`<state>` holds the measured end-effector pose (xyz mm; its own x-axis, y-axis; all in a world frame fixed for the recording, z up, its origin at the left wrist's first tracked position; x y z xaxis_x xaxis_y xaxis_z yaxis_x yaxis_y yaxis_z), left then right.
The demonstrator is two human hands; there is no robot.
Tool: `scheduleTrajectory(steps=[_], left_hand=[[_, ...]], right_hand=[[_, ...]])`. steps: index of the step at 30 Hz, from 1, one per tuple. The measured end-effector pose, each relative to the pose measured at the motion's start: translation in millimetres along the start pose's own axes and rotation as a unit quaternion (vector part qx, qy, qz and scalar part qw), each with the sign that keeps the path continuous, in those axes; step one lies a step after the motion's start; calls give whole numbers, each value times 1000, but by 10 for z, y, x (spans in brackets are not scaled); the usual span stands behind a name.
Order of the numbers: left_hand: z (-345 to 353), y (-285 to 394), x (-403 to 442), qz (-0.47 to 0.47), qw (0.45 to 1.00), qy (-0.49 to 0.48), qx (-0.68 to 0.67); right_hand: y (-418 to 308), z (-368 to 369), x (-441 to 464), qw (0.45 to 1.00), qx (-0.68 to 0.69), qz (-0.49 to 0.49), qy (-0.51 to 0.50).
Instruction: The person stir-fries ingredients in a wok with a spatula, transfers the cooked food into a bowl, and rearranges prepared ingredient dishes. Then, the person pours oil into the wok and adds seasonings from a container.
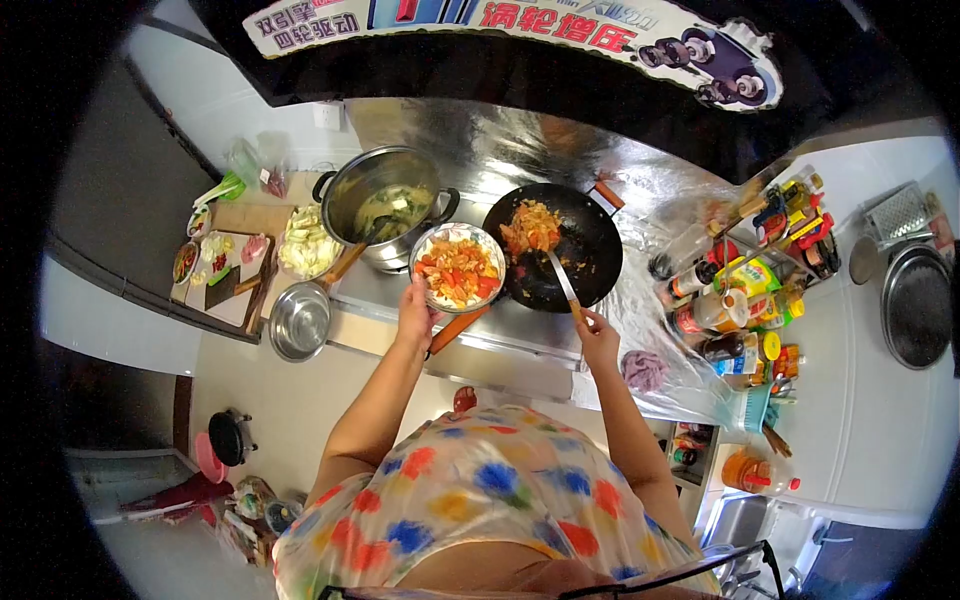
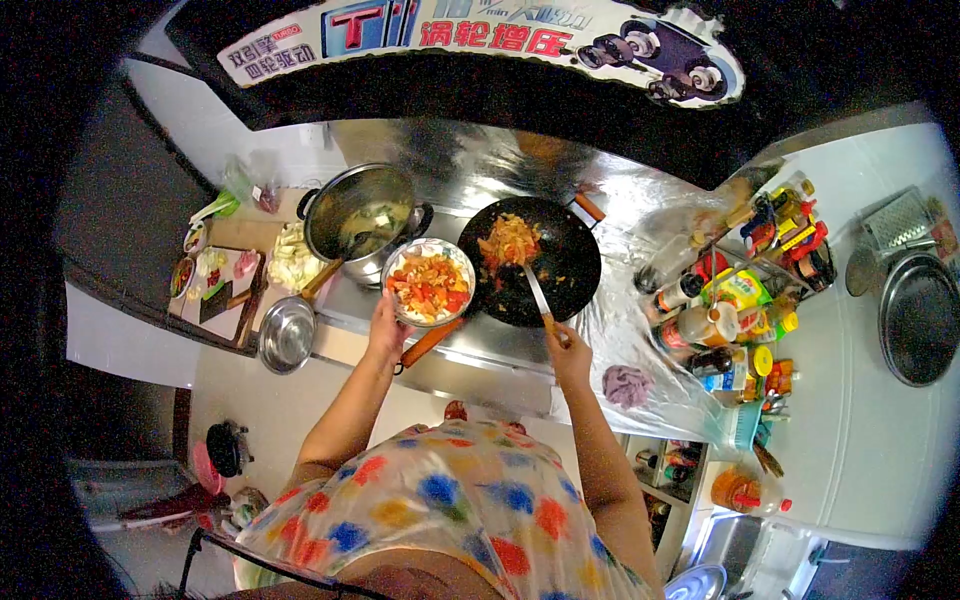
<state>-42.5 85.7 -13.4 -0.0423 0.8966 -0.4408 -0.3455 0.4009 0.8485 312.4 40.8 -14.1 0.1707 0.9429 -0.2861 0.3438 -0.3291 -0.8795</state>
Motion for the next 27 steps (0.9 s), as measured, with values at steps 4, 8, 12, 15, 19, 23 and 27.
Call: scheduleTrajectory(steps=[4,8,12,15,19,23,27], left_hand=[[116,38,28,4,1000,-21,19],[240,-33,217,-16,999,-40,28],[560,34,302,-15,999,-48,13],[719,-72,469,-22,997,-76,-24],[975,-159,544,-41,993,-104,-33],[1117,-171,547,-47,990,-127,-43],[1135,-185,548,-52,990,-123,-34]], right_hand=[[-1,-193,-53,998,-39,-40,3],[-157,-487,-194,998,-59,-37,2],[-532,-716,-416,996,-51,-71,-8],[-834,-799,-620,994,-80,-75,-30],[-979,-800,-764,987,-128,-89,-46],[-1149,-767,-898,957,-220,-189,-4],[-1373,-763,-1009,910,-330,-248,49]])
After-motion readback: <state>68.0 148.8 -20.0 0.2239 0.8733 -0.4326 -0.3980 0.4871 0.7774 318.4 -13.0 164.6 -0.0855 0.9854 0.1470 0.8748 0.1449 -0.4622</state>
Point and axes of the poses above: each hand's wrist, its own x-axis towards the middle knuckle, its own z-axis out of the palm, y = z × x, the point moved 7 cm from there along x, towards the middle knuckle, and after that the axes turned 11 degrees about -y, right-handed, at the moved point
